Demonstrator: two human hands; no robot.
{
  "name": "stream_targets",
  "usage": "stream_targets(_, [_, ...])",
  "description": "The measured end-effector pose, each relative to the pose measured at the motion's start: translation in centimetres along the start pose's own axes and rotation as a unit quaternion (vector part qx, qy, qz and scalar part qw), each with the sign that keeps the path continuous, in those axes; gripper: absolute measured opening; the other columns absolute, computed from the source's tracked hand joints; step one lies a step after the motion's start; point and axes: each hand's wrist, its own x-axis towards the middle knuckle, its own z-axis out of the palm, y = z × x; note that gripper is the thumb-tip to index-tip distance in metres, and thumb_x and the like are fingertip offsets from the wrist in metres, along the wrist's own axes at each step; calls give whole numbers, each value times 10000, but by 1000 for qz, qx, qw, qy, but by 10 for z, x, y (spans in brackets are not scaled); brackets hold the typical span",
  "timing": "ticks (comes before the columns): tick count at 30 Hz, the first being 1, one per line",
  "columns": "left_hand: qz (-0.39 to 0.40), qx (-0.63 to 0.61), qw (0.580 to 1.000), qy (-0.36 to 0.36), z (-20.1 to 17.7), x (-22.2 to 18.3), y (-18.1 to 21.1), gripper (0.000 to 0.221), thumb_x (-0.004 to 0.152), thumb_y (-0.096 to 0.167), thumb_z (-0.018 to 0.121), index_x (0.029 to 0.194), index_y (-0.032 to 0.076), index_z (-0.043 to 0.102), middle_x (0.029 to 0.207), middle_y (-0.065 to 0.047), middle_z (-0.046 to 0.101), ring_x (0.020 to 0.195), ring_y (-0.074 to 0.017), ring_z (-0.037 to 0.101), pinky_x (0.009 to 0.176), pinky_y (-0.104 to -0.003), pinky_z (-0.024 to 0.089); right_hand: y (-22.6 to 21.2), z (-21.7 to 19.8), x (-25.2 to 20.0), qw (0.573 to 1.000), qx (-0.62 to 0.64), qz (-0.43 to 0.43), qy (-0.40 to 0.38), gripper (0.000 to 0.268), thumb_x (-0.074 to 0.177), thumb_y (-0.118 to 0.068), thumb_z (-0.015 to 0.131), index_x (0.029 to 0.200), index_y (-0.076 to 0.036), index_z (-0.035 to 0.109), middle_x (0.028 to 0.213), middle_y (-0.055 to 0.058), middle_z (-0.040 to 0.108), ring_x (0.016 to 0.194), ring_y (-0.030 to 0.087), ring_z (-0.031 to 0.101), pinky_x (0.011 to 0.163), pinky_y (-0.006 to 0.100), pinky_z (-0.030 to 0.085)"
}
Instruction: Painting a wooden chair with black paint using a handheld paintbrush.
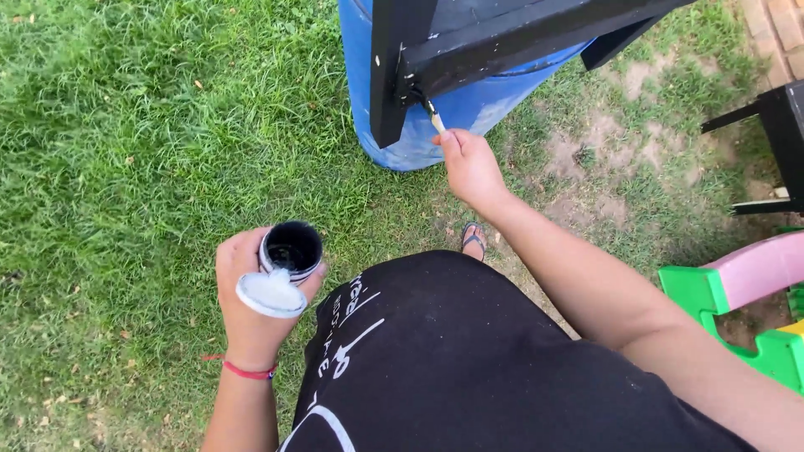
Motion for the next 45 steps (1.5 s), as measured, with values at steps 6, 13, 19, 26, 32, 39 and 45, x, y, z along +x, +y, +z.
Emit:
stream_targets(6, [-17,13,1000,-6,4,3,-2,657,599,231,963,1118,1,631,1004,-188,620,1017,-384,580,915,-487,477,-35,-26,-9,996,-28,-84,15,315,1050,-141,422,1111,-31,711,730,145,653,608,184,575,575,323,473])
stream_targets(13, [-22,-9,1000,-14,5,18,10,607,644,212,958,1106,-11,634,1011,-199,612,1002,-364,553,920,-485,456,4,-92,20,962,-200,-136,123,253,1075,-161,522,1109,-40,742,828,161,701,831,359,685,727,504,523])
stream_targets(19, [12,0,1000,-9,19,16,4,665,596,233,964,1128,26,623,1038,-175,618,1030,-366,567,930,-478,468,-39,-41,-1,993,8,-77,93,240,986,-147,599,1157,-5,688,966,171,722,994,310,690,874,476,520])
stream_targets(26, [35,-5,999,-31,7,24,-4,620,614,229,950,1108,43,624,1026,-150,613,1011,-353,567,921,-473,469,-69,-6,-23,995,47,-70,-55,297,976,-157,557,1190,23,657,1066,226,720,1081,395,676,946,522,511])
stream_targets(32, [36,60,996,-62,8,14,-9,660,687,318,867,1168,-22,571,1118,-183,582,1103,-357,503,980,-457,428,8,-60,21,983,-167,-49,49,177,1019,-162,531,886,-97,629,694,-10,589,566,87,545,460,226,467])
stream_targets(39, [72,36,996,-47,14,29,2,643,732,335,859,1181,-17,563,1120,-183,567,1095,-331,511,972,-430,457,97,-104,55,955,-125,73,259,136,1021,-148,570,912,-108,640,841,15,643,738,138,580,624,293,512])
stream_targets(45, [51,53,996,-59,22,30,11,661,695,333,882,1165,-13,571,1117,-178,582,1102,-344,501,982,-459,431,57,-36,39,967,-152,-98,178,453,935,44,448,1287,-160,649,1038,70,735,817,199,690,682,322,592])
